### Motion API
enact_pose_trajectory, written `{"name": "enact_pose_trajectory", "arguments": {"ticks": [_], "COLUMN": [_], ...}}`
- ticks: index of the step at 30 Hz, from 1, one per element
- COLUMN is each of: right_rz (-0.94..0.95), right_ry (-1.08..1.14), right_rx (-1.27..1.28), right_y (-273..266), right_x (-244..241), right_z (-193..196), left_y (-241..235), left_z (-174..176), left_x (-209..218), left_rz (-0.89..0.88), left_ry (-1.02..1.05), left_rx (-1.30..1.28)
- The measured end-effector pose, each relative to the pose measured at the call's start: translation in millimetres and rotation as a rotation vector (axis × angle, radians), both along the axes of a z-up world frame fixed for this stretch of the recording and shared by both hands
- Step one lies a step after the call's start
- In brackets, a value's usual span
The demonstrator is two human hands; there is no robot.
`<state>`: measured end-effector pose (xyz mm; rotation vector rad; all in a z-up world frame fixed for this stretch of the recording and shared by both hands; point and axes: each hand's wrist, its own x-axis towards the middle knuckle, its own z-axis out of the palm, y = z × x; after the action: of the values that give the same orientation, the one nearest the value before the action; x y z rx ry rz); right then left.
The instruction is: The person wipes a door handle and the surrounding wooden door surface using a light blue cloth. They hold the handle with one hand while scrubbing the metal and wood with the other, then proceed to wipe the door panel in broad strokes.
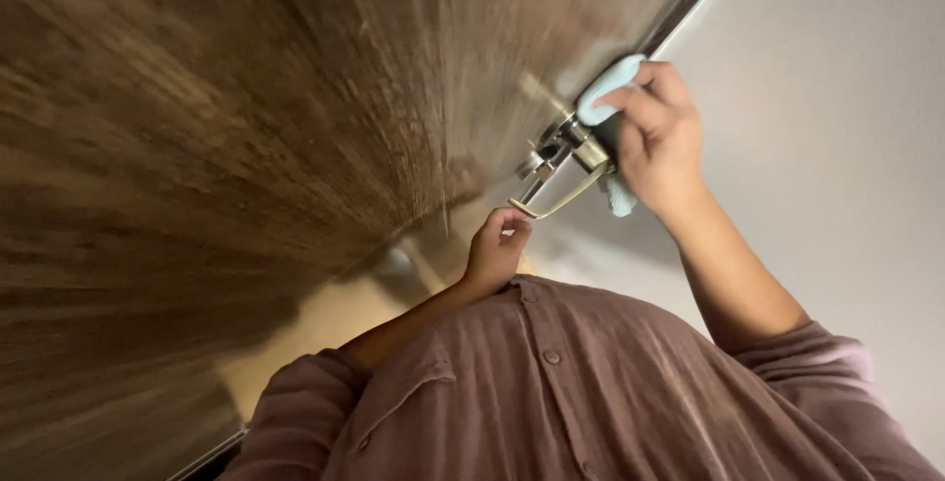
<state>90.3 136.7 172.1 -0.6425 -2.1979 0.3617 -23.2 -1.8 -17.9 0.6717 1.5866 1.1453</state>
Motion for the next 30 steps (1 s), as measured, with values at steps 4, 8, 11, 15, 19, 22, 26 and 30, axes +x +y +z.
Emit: {"name": "enact_pose_trajectory", "arguments": {"ticks": [4,8,11,15,19,22,26,30], "right_rz": [0.019,0.005,-0.018,-0.028,-0.045,-0.115,-0.034,0.120], "right_ry": [-0.097,-0.047,0.046,0.012,-0.180,0.068,0.391,0.623], "right_rx": [0.203,0.137,-0.088,-0.398,-0.676,-1.063,-1.386,-1.564], "right_y": [-15.4,-12.2,4.7,26.6,4.8,-0.2,3.2,-25.1], "right_x": [-13.2,-10.0,5.7,33.1,43.0,60.6,92.8,62.4], "right_z": [9.7,2.7,-21.9,-67.0,-91.7,-99.0,-127.5,-78.1], "left_y": [-3.0,-2.2,-4.5,-4.8,-4.2,-4.4,-0.2,20.7], "left_z": [-5.2,-7.5,-7.8,-6.4,-2.1,0.1,22.2,40.0], "left_x": [2.8,8.7,11.6,10.3,9.0,7.5,11.9,25.6], "left_rz": [-0.015,-0.059,-0.054,-0.033,-0.043,-0.057,-0.094,-0.119], "left_ry": [0.023,0.020,-0.007,-0.018,-0.013,0.060,0.127,0.310], "left_rx": [-0.002,0.000,-0.020,-0.004,-0.013,0.025,0.170,0.427]}}
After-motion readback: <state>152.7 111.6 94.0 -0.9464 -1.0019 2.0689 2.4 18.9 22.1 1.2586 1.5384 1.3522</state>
